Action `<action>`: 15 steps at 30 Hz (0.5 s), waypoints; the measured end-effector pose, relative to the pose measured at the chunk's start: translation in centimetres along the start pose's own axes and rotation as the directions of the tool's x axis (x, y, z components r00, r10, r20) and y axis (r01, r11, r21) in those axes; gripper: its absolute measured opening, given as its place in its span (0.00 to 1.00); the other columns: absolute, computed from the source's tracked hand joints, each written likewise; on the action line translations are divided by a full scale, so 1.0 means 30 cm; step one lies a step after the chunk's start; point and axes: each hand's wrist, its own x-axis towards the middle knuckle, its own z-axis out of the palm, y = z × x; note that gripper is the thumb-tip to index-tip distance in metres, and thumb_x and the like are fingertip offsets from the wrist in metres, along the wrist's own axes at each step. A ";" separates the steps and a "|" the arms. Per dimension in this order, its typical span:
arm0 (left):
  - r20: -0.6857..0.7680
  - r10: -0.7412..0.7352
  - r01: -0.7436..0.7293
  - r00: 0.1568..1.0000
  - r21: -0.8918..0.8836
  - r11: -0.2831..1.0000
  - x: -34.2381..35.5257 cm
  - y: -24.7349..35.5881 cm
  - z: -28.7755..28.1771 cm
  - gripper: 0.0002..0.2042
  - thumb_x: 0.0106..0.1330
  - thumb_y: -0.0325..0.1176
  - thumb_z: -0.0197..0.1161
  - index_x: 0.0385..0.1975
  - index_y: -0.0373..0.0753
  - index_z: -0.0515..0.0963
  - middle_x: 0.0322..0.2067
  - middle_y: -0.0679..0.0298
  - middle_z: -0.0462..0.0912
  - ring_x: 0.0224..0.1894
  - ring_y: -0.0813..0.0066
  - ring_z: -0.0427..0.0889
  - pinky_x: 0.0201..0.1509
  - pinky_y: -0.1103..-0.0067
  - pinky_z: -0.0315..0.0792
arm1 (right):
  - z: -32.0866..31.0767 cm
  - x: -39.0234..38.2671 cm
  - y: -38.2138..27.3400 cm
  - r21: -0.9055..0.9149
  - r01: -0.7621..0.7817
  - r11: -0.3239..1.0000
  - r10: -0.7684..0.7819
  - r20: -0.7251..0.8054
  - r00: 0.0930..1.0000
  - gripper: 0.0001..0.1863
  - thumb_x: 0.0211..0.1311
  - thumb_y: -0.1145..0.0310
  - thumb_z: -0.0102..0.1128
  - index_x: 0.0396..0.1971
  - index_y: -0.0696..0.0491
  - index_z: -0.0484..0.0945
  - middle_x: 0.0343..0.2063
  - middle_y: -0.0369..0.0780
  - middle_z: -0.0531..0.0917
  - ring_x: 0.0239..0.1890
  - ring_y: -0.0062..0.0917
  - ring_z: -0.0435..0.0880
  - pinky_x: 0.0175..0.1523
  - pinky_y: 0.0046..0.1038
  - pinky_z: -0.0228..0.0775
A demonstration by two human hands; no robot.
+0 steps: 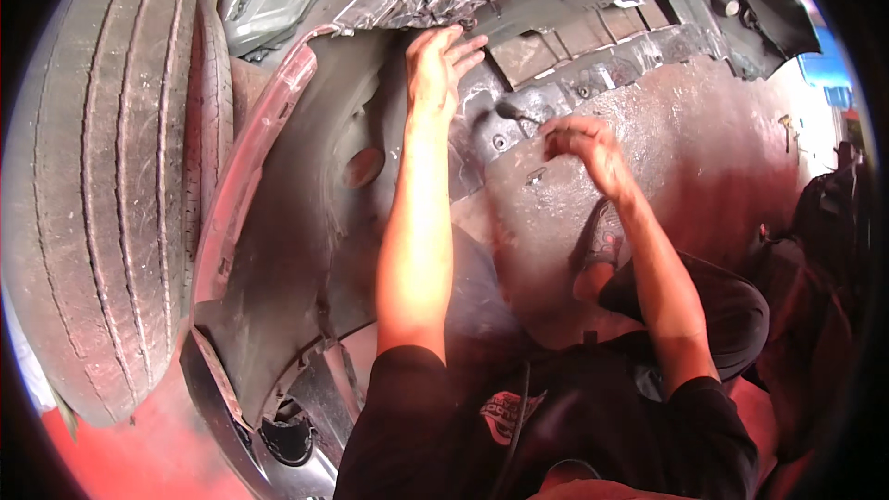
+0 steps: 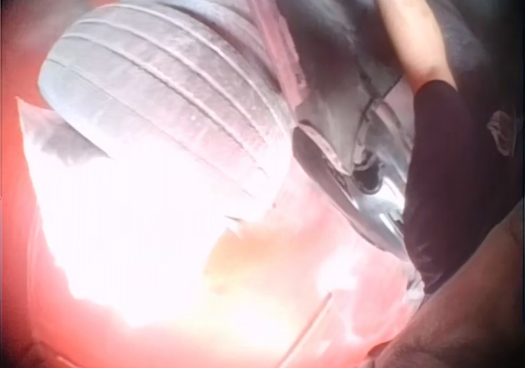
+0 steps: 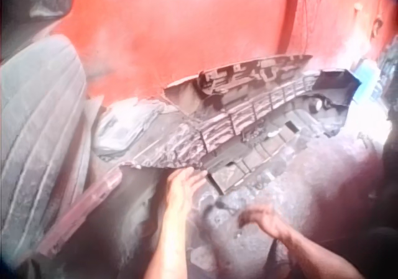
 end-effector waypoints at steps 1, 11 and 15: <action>0.014 -0.003 0.003 1.000 -0.003 1.000 -0.004 0.005 0.007 0.13 0.70 0.33 0.51 0.43 0.29 0.74 0.53 0.44 0.79 0.51 0.48 0.82 0.56 0.58 0.75 | 0.024 -0.041 0.020 0.218 -0.052 0.975 0.036 0.076 0.996 0.17 0.67 0.64 0.56 0.46 0.61 0.81 0.27 0.40 0.84 0.33 0.29 0.86 0.44 0.32 0.79; -0.026 -0.018 0.022 0.999 0.126 0.992 -0.003 0.029 -0.008 0.16 0.72 0.32 0.53 0.49 0.24 0.72 0.49 0.43 0.79 0.50 0.49 0.83 0.55 0.59 0.75 | 0.064 -0.206 0.177 0.069 -0.061 0.996 0.063 -0.039 0.997 0.22 0.68 0.70 0.53 0.59 0.62 0.70 0.22 0.35 0.76 0.21 0.21 0.77 0.28 0.23 0.72; -0.026 0.003 0.000 1.000 0.124 0.992 -0.002 0.025 -0.038 0.13 0.69 0.29 0.49 0.45 0.26 0.73 0.48 0.44 0.79 0.49 0.48 0.83 0.54 0.58 0.75 | 0.116 -0.221 -0.050 -0.225 -0.059 0.973 0.020 -0.175 0.984 0.24 0.71 0.69 0.52 0.65 0.59 0.68 0.20 0.34 0.75 0.21 0.19 0.73 0.29 0.24 0.67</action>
